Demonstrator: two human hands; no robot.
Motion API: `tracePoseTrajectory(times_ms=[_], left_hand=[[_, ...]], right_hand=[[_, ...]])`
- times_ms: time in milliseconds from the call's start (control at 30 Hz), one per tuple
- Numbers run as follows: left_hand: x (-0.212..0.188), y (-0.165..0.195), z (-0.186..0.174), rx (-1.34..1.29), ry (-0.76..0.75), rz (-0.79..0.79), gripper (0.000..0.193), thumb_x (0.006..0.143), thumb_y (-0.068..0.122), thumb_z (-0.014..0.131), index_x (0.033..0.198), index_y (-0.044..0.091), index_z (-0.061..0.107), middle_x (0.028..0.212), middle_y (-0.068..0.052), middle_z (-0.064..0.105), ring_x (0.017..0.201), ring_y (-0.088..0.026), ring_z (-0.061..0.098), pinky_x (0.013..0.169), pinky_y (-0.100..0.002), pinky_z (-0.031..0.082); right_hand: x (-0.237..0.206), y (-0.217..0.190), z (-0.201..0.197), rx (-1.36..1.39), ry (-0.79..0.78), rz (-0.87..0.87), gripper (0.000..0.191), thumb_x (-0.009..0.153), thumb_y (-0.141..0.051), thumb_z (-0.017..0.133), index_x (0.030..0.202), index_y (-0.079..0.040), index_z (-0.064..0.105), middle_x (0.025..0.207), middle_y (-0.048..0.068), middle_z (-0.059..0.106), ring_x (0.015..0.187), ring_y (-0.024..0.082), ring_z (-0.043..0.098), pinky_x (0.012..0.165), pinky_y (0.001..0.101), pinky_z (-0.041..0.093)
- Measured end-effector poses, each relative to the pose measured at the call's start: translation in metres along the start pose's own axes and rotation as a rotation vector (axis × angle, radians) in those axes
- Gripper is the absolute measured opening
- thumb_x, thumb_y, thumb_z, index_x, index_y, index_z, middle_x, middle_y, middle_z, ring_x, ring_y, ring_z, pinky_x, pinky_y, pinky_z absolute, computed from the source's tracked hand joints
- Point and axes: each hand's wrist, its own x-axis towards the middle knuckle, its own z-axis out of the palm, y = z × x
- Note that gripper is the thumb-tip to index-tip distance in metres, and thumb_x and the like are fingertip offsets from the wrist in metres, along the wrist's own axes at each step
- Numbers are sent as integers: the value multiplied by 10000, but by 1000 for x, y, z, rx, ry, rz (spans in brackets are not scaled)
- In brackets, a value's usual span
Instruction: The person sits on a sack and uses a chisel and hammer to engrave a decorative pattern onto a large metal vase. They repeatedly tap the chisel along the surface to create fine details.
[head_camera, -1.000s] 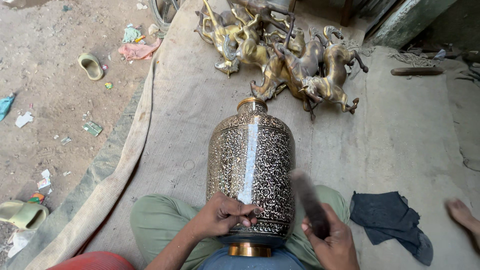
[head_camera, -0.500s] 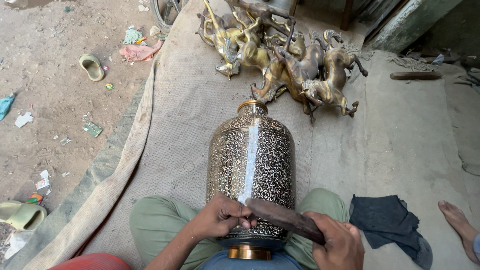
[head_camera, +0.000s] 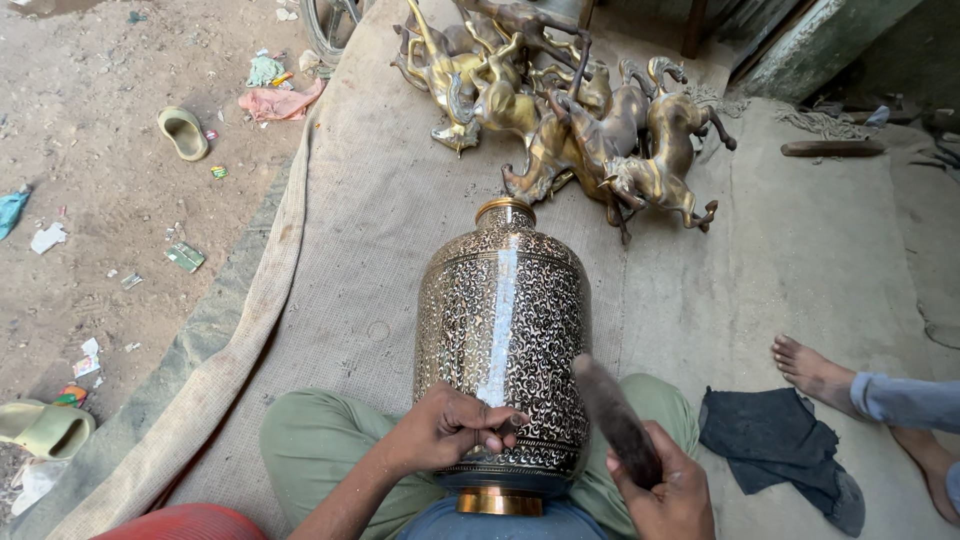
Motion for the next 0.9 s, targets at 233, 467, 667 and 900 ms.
tracePoseTrajectory(times_ms=[233, 467, 667, 900], left_hand=[[2, 7, 1, 23, 15, 11, 163, 940, -14, 687, 1036, 50, 803, 874, -70, 814, 793, -108, 793, 798, -267, 658], [-2, 7, 12, -12, 140, -37, 400, 863, -77, 642, 1226, 70, 722, 892, -54, 810, 783, -81, 774, 786, -238, 631], [-5, 6, 11, 56, 122, 1, 421, 848, -92, 627, 1228, 52, 736, 872, -69, 809, 765, -92, 769, 782, -231, 626], [-8, -11, 15, -155, 254, 5, 258, 882, -75, 676, 1103, 24, 765, 936, -77, 816, 835, -146, 773, 823, -307, 646]], right_hand=[[3, -7, -4, 134, -45, 103, 441, 723, 56, 699, 1121, -130, 735, 858, 75, 746, 797, 207, 766, 726, 355, 581], [25, -3, 3, 480, -49, 133, 432, 748, 7, 799, 1163, -64, 705, 851, 59, 729, 799, 120, 688, 746, 284, 542], [21, -17, 0, 148, -29, 58, 468, 707, -42, 805, 1160, -96, 705, 863, 90, 786, 823, 123, 739, 763, 279, 560], [21, -28, -14, -304, -148, 75, 473, 716, -95, 768, 1178, -184, 726, 881, 90, 759, 774, 187, 711, 696, 332, 534]])
